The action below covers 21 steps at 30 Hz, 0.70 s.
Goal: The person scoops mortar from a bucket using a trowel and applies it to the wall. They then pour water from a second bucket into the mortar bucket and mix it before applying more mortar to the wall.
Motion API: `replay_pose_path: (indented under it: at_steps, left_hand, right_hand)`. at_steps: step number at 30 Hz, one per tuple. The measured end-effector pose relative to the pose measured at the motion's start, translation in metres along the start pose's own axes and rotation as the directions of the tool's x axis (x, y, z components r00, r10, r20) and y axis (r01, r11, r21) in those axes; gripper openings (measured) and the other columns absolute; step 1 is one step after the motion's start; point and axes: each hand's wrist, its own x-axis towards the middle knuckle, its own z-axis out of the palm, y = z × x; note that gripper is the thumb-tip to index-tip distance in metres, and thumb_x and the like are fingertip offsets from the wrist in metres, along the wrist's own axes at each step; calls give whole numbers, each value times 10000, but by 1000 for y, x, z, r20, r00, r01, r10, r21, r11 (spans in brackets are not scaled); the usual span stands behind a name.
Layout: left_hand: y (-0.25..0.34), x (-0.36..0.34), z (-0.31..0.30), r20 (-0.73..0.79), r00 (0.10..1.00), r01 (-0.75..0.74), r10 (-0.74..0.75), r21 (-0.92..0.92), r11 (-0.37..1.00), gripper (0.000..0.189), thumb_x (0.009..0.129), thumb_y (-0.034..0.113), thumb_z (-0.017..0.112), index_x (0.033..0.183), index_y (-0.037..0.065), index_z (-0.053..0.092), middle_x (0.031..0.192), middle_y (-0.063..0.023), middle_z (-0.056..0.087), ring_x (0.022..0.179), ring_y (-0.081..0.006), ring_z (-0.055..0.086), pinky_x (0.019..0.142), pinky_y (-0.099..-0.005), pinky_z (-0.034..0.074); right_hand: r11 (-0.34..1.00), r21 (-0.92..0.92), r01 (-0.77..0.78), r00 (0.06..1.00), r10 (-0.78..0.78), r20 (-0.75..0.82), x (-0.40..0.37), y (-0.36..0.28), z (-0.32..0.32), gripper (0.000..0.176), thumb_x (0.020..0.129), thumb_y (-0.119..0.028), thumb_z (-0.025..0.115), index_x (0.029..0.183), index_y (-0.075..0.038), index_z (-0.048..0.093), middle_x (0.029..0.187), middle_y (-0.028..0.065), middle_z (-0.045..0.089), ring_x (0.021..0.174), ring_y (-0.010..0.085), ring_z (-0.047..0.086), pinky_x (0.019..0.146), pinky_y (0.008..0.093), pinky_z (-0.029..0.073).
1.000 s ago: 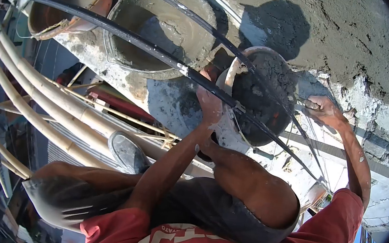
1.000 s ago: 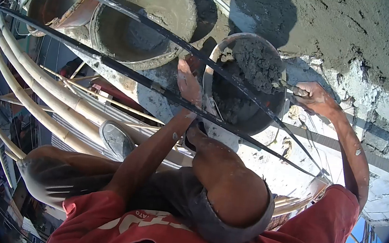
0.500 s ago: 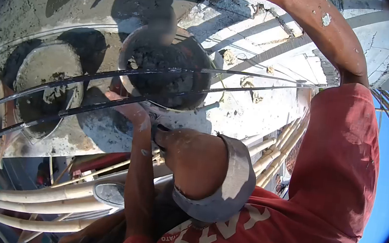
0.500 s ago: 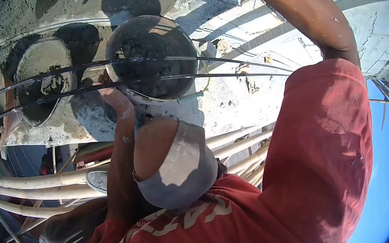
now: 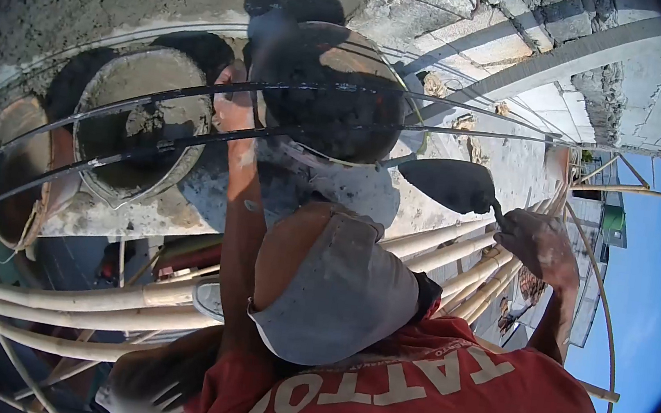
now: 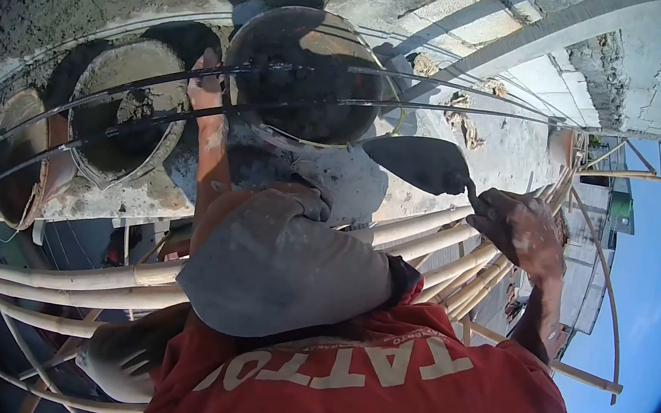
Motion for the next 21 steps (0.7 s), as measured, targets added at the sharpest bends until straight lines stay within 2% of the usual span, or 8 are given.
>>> replay_pose_path:
  at_steps: [3,8,10,12,14,17,19,21]
  left_hand:
    - [-9,22,10,100,995,-34,28,56,998,445,761,348,695,959,-32,575,819,-37,579,771,-109,518,683,-266,422]
    - [-25,27,4,306,952,-127,4,383,915,402,700,249,714,969,-33,613,801,-81,641,800,-160,574,737,-288,429]
    - [-26,25,8,307,950,-117,-47,494,862,341,741,118,639,1036,-41,577,920,-118,635,901,-182,578,785,-279,420]
    - [-4,-22,18,327,926,-256,187,182,949,344,776,5,552,1116,-40,522,1063,-153,592,1019,-207,550,832,-267,405]
    - [7,-53,31,348,929,-224,123,265,938,385,790,-55,498,1174,-39,471,1157,-170,539,1087,-215,511,865,-260,390]
    - [4,-70,46,274,939,-263,210,173,949,322,806,17,554,1114,-61,500,998,-135,605,937,-164,551,776,-275,429]
    - [-7,-78,42,320,835,-536,448,282,796,326,816,38,561,1118,-66,495,961,-134,601,861,-171,561,735,-291,447]
    - [-3,-73,37,323,893,-423,313,373,826,330,816,34,562,1123,-64,494,975,-133,599,862,-170,563,739,-290,448]
  right_hand:
    - [995,104,-3,977,25,-212,57,-21,51,238,807,-263,598,875,-46,530,714,133,578,693,330,573,595,407,426]
    - [932,-361,40,935,-163,-315,165,-18,119,192,868,-185,448,980,-33,483,900,173,562,849,330,564,697,437,440]
    - [675,-705,218,643,-642,-417,206,14,147,200,851,-141,434,986,-1,480,945,185,567,897,328,573,703,446,453]
    - [678,-704,212,691,-613,-382,211,18,148,236,831,-133,443,1020,2,490,915,178,582,836,318,591,664,417,462]
    - [684,-694,224,748,-578,-328,206,18,152,279,811,-124,452,1054,5,500,884,171,596,774,307,608,624,388,471]
    - [978,-151,143,987,-153,-58,201,17,139,263,733,-135,581,951,-3,517,792,211,599,742,348,615,645,426,476]
    - [992,13,123,988,-123,90,188,19,158,256,723,-157,585,925,-7,538,796,215,600,757,344,617,652,417,478]
    - [943,269,194,974,-217,60,184,26,170,241,704,-190,578,849,3,580,776,217,608,758,328,623,661,391,482]
